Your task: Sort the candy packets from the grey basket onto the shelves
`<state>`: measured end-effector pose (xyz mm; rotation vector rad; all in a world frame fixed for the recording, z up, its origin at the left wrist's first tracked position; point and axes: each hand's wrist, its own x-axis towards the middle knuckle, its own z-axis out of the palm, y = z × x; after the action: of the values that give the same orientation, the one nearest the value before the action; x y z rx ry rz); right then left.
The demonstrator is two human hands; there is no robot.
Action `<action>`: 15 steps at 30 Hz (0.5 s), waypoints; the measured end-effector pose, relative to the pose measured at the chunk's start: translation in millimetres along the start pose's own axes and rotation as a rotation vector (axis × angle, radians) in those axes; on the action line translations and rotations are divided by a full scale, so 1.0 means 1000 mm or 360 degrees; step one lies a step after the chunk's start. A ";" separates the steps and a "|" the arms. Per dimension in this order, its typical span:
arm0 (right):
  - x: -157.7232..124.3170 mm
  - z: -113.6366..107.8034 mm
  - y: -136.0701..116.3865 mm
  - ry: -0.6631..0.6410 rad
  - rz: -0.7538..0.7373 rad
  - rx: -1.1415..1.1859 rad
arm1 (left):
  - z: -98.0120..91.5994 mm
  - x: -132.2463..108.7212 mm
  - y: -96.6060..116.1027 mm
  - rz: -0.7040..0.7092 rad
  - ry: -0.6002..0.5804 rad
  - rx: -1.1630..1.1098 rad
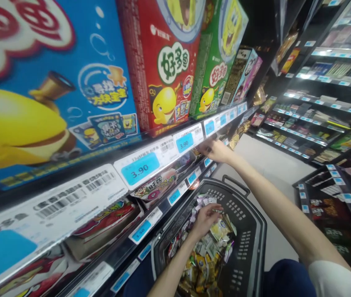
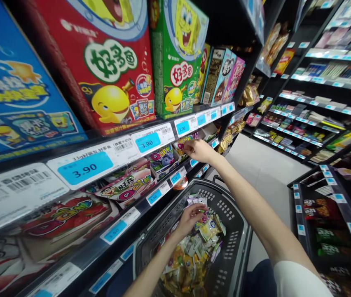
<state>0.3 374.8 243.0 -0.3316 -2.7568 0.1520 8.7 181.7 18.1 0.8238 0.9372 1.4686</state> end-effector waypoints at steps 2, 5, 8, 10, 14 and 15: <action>0.002 0.001 0.001 -0.0034 0.0042 -0.0048 | 0.000 -0.001 0.000 -0.0003 -0.0017 0.0002; 0.007 0.001 0.003 -0.0135 0.0096 -0.0142 | 0.000 -0.002 0.000 -0.0003 -0.0053 0.0029; 0.010 -0.002 0.003 -0.0272 0.0078 -0.0158 | 0.000 -0.002 -0.001 -0.0015 -0.0073 0.0077; 0.011 -0.004 0.002 -0.0322 0.0085 -0.0152 | 0.001 -0.002 -0.002 -0.0024 -0.0078 0.0109; 0.012 -0.006 0.002 -0.0337 0.0112 -0.0159 | 0.000 -0.003 -0.002 -0.0021 -0.0120 0.0156; 0.012 -0.006 0.002 -0.0347 0.0109 -0.0153 | 0.000 -0.004 -0.002 -0.0017 -0.0130 0.0166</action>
<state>-8.2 380.4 252.0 -0.4601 -2.9759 0.0769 9.5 178.1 16.4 0.9467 0.9614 1.3760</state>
